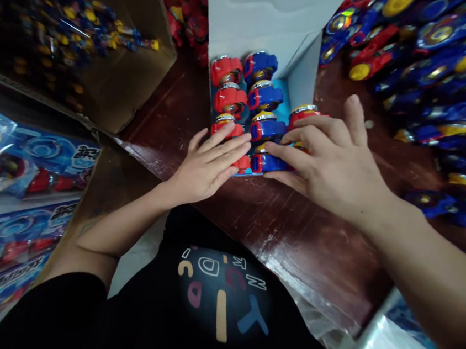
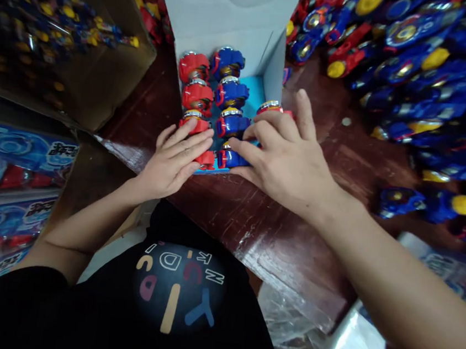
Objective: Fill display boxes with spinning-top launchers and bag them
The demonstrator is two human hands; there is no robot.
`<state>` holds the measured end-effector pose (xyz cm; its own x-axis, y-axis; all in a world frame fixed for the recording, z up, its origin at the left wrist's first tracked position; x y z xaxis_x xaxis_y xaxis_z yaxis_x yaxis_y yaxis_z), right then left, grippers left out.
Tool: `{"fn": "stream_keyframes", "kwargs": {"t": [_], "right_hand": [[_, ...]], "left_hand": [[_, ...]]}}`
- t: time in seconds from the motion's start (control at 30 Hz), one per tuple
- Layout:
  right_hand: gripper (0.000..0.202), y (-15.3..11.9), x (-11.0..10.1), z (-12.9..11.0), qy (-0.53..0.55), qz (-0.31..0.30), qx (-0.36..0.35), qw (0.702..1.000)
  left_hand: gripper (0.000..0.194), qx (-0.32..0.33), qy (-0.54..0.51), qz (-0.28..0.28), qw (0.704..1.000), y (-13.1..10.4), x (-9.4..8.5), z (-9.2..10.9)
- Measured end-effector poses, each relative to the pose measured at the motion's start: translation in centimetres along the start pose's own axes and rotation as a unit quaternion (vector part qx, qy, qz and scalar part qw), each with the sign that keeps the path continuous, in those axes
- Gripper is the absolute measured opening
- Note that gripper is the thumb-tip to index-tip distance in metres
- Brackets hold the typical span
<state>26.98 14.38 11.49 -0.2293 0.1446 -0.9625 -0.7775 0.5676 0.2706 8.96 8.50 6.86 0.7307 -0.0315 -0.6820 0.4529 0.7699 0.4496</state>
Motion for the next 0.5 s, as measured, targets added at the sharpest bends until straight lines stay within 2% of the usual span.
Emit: {"fn": "stream_keyframes", "kwargs": {"t": [0.07, 0.1, 0.17, 0.2, 0.27, 0.33, 0.4, 0.47, 0.5], "right_hand": [[0.043, -0.1, 0.1, 0.2, -0.009, 0.002, -0.004, 1.000], [0.050, -0.2, 0.1, 0.7, -0.003, 0.000, -0.009, 1.000], [0.070, -0.5, -0.2, 3.3, 0.036, 0.013, 0.012, 0.999], [0.076, -0.8, -0.6, 5.8, 0.054, 0.039, 0.053, 0.996], [0.077, -2.4, -0.9, 12.1, 0.052, 0.094, 0.181, 0.977], [0.071, -4.6, 0.4, 17.6, 0.024, 0.083, 0.287, 0.954], [0.075, -6.0, 3.8, 20.1, 0.038, -0.007, 0.302, 0.953], [0.081, -6.7, 7.4, 20.4, 0.087, -0.089, 0.283, 0.951], [0.085, -6.8, 8.6, 20.4, 0.101, -0.103, 0.289, 0.946]], "left_hand": [[0.054, -0.011, -0.029, 0.039, 0.999, 0.2, -0.7, -0.3], [0.056, -0.026, -0.047, 0.076, 0.996, 0.2, -1.4, -0.8], [0.060, -0.072, -0.085, 0.173, 0.978, 0.1, -3.6, -3.3], [0.062, -0.097, -0.102, 0.221, 0.965, 0.0, -4.9, -5.3], [0.069, -0.157, -0.107, 0.282, 0.941, 0.0, -7.1, -10.3], [0.077, -0.249, -0.045, 0.296, 0.921, 0.3, -9.2, -16.2], [0.082, -0.371, 0.037, 0.304, 0.877, -0.2, -11.9, -22.1], [0.090, -0.467, 0.108, 0.324, 0.815, -1.5, -15.1, -26.5], [0.092, -0.504, 0.139, 0.331, 0.785, -2.2, -16.6, -28.1]]}}
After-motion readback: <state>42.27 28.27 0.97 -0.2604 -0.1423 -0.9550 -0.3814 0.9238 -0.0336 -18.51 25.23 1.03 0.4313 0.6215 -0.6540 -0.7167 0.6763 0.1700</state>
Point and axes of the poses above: each hand's wrist, its own y-axis towards the middle knuckle, its own x-axis out of the palm, z = x × y, the point moved 8 cm from there along y, towards the middle knuckle, and after that the axes turned 13 degrees about -y, right-handed, at the moved point
